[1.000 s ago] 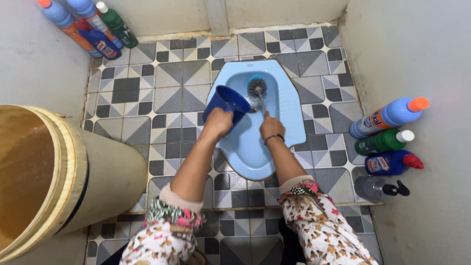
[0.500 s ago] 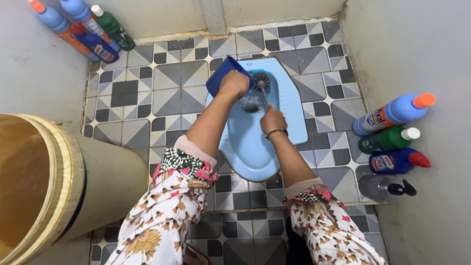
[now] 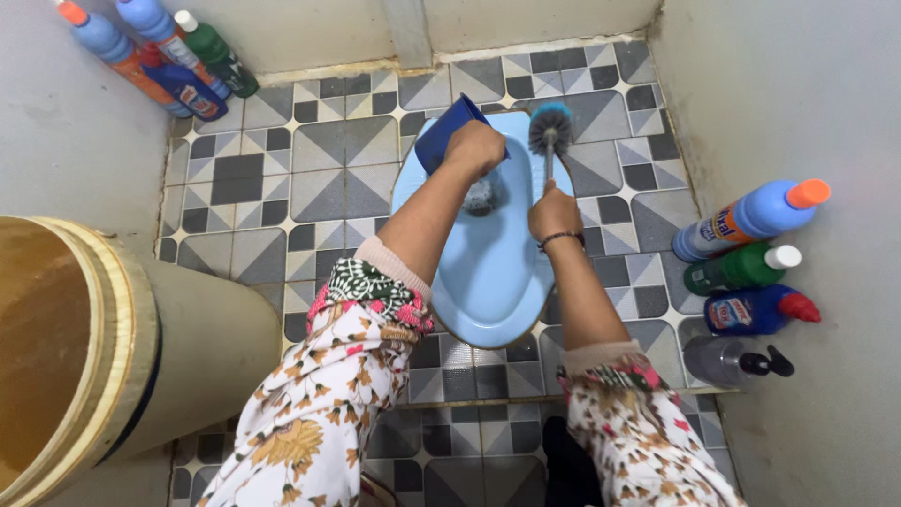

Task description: The person cleans a squat toilet using a blue mug to pour water and a brush to scrub the interior and edges.

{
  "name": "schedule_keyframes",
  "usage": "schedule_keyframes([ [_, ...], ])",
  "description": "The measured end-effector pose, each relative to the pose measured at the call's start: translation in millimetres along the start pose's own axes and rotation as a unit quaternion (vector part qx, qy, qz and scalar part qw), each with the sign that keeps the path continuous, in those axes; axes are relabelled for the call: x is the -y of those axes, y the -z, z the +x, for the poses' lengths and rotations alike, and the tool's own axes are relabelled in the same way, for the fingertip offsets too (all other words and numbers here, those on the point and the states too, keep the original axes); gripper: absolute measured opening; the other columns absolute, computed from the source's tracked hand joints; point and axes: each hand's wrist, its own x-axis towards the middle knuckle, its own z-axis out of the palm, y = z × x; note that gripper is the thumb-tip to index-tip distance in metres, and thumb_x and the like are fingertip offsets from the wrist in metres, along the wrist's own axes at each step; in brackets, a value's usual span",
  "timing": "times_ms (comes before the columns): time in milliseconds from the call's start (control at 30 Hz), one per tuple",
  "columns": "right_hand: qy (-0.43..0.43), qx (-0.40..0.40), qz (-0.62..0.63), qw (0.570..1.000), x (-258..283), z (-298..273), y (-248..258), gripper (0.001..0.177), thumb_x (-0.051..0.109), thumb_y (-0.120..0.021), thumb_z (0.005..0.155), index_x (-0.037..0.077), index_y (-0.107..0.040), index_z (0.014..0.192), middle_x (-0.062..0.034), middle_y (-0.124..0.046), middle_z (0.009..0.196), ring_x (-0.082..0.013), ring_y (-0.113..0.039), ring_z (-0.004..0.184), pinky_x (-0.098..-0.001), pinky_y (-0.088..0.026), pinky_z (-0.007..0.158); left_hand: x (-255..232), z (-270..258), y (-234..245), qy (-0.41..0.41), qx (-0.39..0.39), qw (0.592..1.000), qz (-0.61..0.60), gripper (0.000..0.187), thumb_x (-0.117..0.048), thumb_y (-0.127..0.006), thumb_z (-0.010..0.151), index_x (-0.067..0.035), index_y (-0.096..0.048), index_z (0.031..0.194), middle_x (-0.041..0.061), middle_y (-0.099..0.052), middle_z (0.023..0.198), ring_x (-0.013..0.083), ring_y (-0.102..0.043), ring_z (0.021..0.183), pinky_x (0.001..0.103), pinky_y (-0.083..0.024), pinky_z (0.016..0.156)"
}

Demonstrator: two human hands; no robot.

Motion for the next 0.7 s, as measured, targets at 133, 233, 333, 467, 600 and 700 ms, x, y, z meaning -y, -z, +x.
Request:
schedule_keyframes([
  [133, 0.016, 0.035, -0.052, 0.998, 9.6, 6.8, -36.9, 0.052, 0.02, -0.039, 0.096, 0.018, -0.048, 0.147, -0.028, -0.065, 0.12, -0.0443, -0.064, 0.114, -0.0549, -0.05, 0.098, -22.4, 6.3, 2.7, -0.036, 0.01, 0.997, 0.067, 0.027, -0.017, -0.058, 0.083, -0.001, -0.079, 0.082, 0.02, -0.076, 0.086, 0.0308, -0.077, 0.091, 0.041, -0.058, 0.085],
  [233, -0.028, 0.049, -0.016, 0.998, 13.4, 10.7, -38.7, 0.05, 0.033, -0.028, 0.114, 0.006, -0.066, 0.133, -0.0264, -0.068, 0.128, -0.0429, -0.064, 0.123, -0.0528, -0.049, 0.107, -31.1, 0.6, -2.5, -0.01, -0.013, 1.0, 0.016, 0.028, -0.02, -0.058, 0.086, -0.002, -0.078, 0.095, 0.021, -0.075, 0.1, 0.0339, -0.074, 0.101, 0.043, -0.057, 0.089],
  [333, -0.025, 0.037, -0.003, 0.999, 19.1, 10.7, -33.2, 0.046, 0.021, -0.035, 0.103, 0.006, -0.054, 0.142, -0.0255, -0.067, 0.128, -0.0424, -0.065, 0.12, -0.0521, -0.052, 0.101, -46.5, -1.7, -0.2, 0.01, -0.039, 0.999, 0.001, 0.033, -0.021, -0.062, 0.085, -0.004, -0.075, 0.11, 0.022, -0.069, 0.119, 0.0376, -0.067, 0.115, 0.045, -0.054, 0.095],
  [467, 0.005, 0.044, 0.002, 0.999, 30.4, 4.6, -31.8, 0.048, 0.021, -0.037, 0.101, 0.012, -0.049, 0.146, -0.0262, -0.062, 0.13, -0.0435, -0.061, 0.12, -0.0529, -0.048, 0.103, -67.3, 3.2, 5.2, 0.012, -0.034, 0.999, -0.004, 0.035, -0.023, -0.061, 0.087, -0.004, -0.074, 0.114, 0.021, -0.068, 0.127, 0.0368, -0.064, 0.122, 0.045, -0.052, 0.101],
  [600, -0.03, 0.048, 0.016, 0.998, 29.5, 0.7, -30.8, 0.047, 0.019, -0.036, 0.104, 0.009, -0.049, 0.148, -0.0262, -0.065, 0.13, -0.043, -0.063, 0.121, -0.0518, -0.05, 0.104, -67.4, 8.5, 8.0, 0.008, -0.03, 1.0, -0.003, 0.034, -0.022, -0.063, 0.087, -0.004, -0.074, 0.113, 0.022, -0.068, 0.127, 0.0371, -0.064, 0.123, 0.045, -0.053, 0.101],
  [700, -0.002, 0.057, 0.0, 0.998, 28.9, 7.7, -32.8, 0.052, 0.018, -0.038, 0.099, 0.016, -0.044, 0.15, -0.0258, -0.063, 0.129, -0.0432, -0.061, 0.12, -0.0523, -0.048, 0.102, -65.0, 7.4, 14.7, 0.021, -0.064, 0.998, -0.022, 0.033, -0.019, -0.062, 0.086, -0.005, -0.074, 0.114, 0.021, -0.066, 0.129, 0.0364, -0.063, 0.123, 0.044, -0.05, 0.103],
])
